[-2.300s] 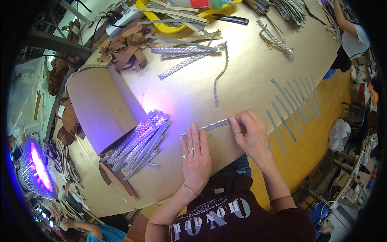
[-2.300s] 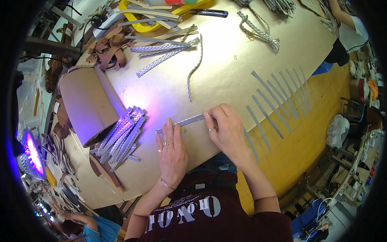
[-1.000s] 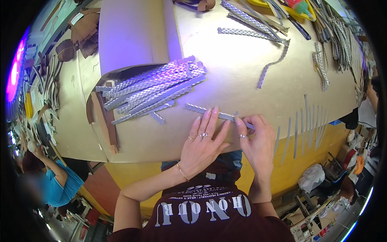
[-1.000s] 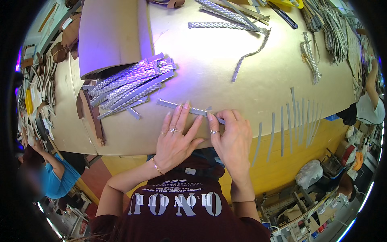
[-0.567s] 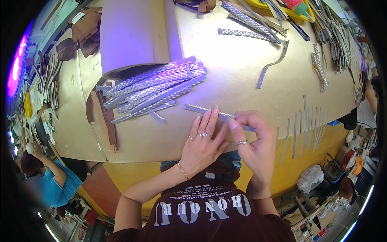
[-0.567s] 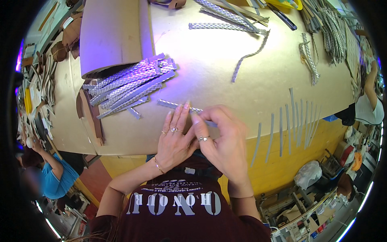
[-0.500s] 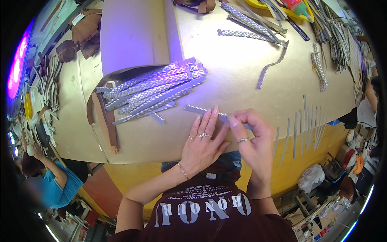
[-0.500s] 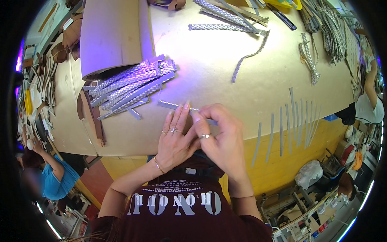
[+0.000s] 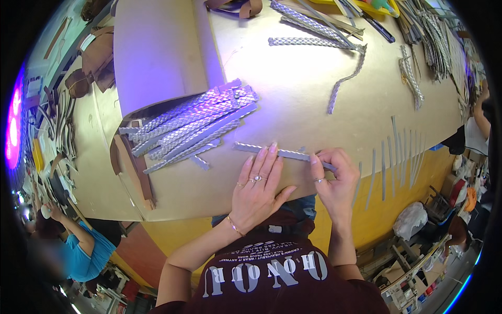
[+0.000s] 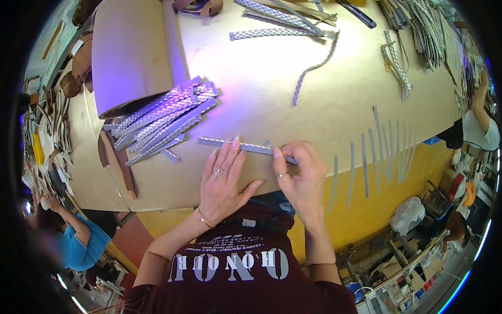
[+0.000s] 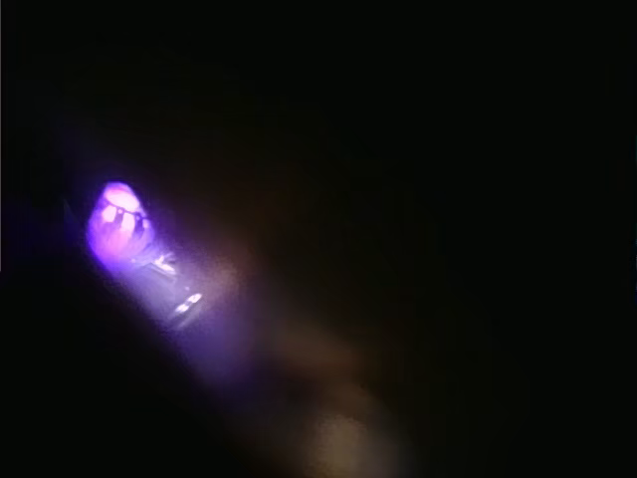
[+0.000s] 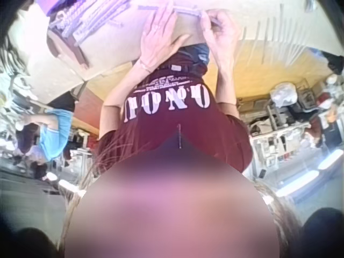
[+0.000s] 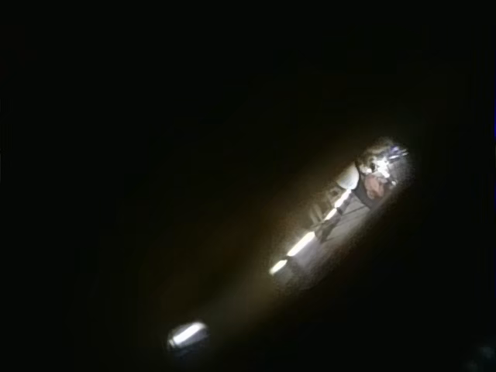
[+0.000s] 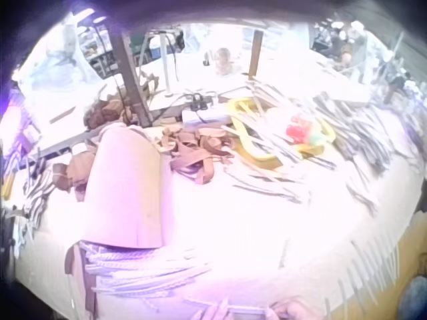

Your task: The person assembles silver braided straps by inserting clear plastic rods into them and applying glue from a squeeze bottle. They handle each strap one at a time, aligning the rod and pressing it into place, then apply adhesive along the strap. The person also retrieves cardboard pieces from a nearby table and places them on the work surface.

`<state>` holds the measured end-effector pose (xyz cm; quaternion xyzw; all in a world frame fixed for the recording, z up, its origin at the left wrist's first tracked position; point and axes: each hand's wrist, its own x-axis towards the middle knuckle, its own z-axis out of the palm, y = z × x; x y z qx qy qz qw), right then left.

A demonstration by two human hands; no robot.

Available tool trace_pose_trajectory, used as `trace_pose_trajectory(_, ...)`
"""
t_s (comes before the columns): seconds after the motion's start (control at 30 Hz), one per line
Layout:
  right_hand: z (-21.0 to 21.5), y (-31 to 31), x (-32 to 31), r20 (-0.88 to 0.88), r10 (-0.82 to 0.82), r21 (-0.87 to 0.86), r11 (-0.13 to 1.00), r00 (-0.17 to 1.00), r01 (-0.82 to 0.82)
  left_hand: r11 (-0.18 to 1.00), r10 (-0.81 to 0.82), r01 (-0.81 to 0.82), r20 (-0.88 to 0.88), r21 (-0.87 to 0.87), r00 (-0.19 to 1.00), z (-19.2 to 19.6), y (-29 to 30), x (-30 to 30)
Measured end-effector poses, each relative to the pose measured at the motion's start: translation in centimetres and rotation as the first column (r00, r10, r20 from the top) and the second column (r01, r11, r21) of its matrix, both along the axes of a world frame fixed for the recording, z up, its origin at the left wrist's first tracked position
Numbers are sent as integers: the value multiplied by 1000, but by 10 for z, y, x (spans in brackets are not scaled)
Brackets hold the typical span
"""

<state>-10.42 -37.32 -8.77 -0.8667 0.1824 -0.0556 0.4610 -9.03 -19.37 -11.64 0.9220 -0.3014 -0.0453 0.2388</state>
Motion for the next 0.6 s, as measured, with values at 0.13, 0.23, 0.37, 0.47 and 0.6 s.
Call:
trace_pose_trajectory(0.13, -2, 2, 1, 63, 25, -44, 999, 998, -22, 1000, 3, -3, 6, 20, 1000, 2, -1, 1)
trace_pose_trajectory(0.23, -6, 3, 0, 102, 42, -103, 994, 994, -31, 998, 14, -16, 33, 64, 999, 4, -5, 0)
trace_pose_trajectory(0.37, -9, 4, -3, 122, 64, -141, 989, 990, -47, 996, 28, -33, 56, 88, 998, 4, -7, -1)
trace_pose_trajectory(0.47, -12, 5, -5, 147, 81, -184, 982, 986, -53, 997, 25, -30, 59, 75, 998, 2, -6, -1)
trace_pose_trajectory(0.6, -17, 6, -6, 175, 81, -207, 977, 981, -44, 994, 14, -18, 44, 111, 999, 3, -5, -1)
